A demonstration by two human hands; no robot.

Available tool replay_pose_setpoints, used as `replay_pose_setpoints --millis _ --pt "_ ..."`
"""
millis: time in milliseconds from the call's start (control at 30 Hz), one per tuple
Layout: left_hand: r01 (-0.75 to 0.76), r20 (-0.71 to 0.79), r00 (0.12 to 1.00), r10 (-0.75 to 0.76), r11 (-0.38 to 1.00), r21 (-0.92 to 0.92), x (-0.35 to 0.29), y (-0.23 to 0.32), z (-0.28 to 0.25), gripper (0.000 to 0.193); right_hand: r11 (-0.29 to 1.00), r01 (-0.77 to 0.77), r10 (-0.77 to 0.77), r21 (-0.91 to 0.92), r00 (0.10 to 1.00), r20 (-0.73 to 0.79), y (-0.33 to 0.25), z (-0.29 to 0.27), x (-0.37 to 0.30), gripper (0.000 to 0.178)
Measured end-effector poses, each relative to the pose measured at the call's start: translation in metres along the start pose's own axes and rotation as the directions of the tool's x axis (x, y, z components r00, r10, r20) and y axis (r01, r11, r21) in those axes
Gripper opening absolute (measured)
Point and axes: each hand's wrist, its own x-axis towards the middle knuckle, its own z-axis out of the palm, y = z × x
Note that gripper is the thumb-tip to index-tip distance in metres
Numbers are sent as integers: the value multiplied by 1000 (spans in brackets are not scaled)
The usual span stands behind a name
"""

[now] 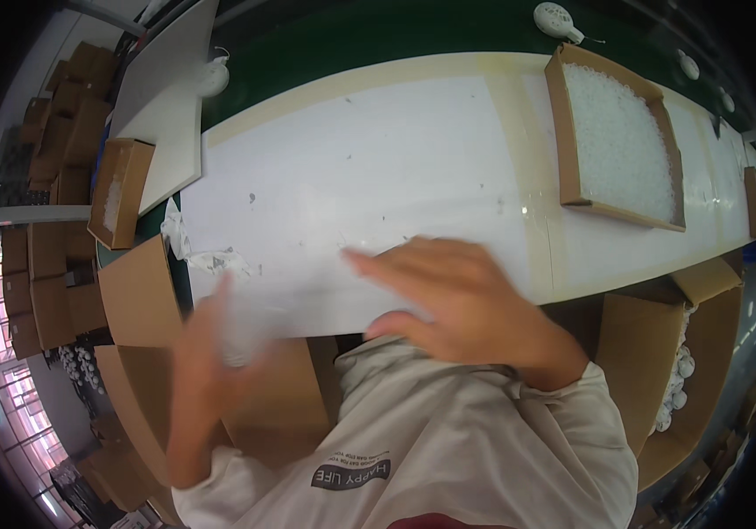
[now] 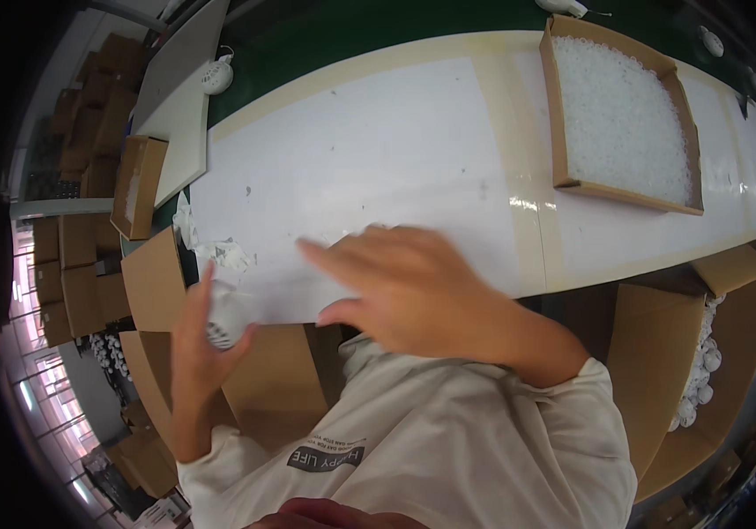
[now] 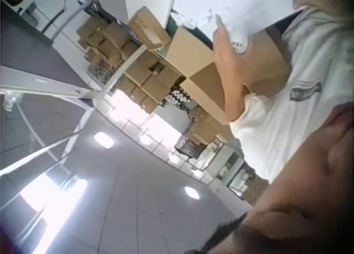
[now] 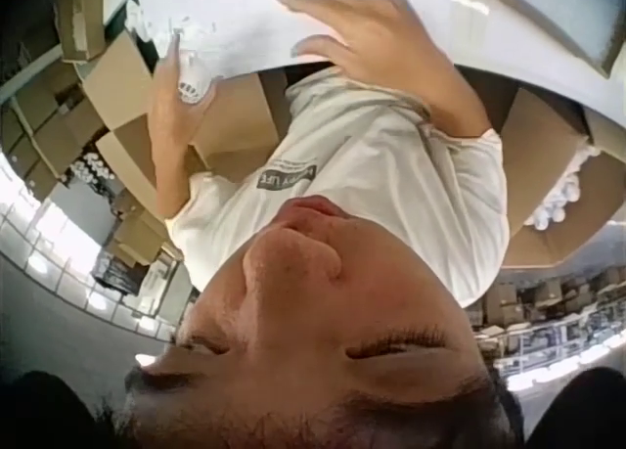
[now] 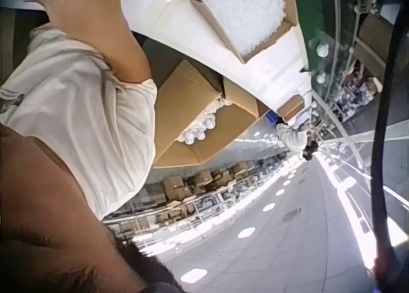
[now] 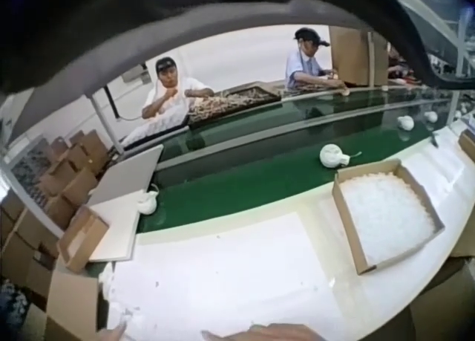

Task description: Assembling small plastic components on a production line.

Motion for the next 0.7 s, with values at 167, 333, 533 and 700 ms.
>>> replay_pose_setpoints --millis 167,333,533,700 --pt "455 275 829 -487 873 176 -71 -81 -88 75 883 -427 129 -193 617 -776 47 -125 -30 28" --pt "391 167 895 -414 908 154 -14 -102 -81 55 438 -801 603 -409 599 -527 94 -144 -20 25" --pt "19 -239 970 -35 998 -68 180 -177 -20 45 453 -685 387 -571 728 -566 92 -137 -21 16" --pt "86 -361 932 -27 985 147 307 -189 26 47 485 -673 335 -558 733 -593 90 -134 -24 13"
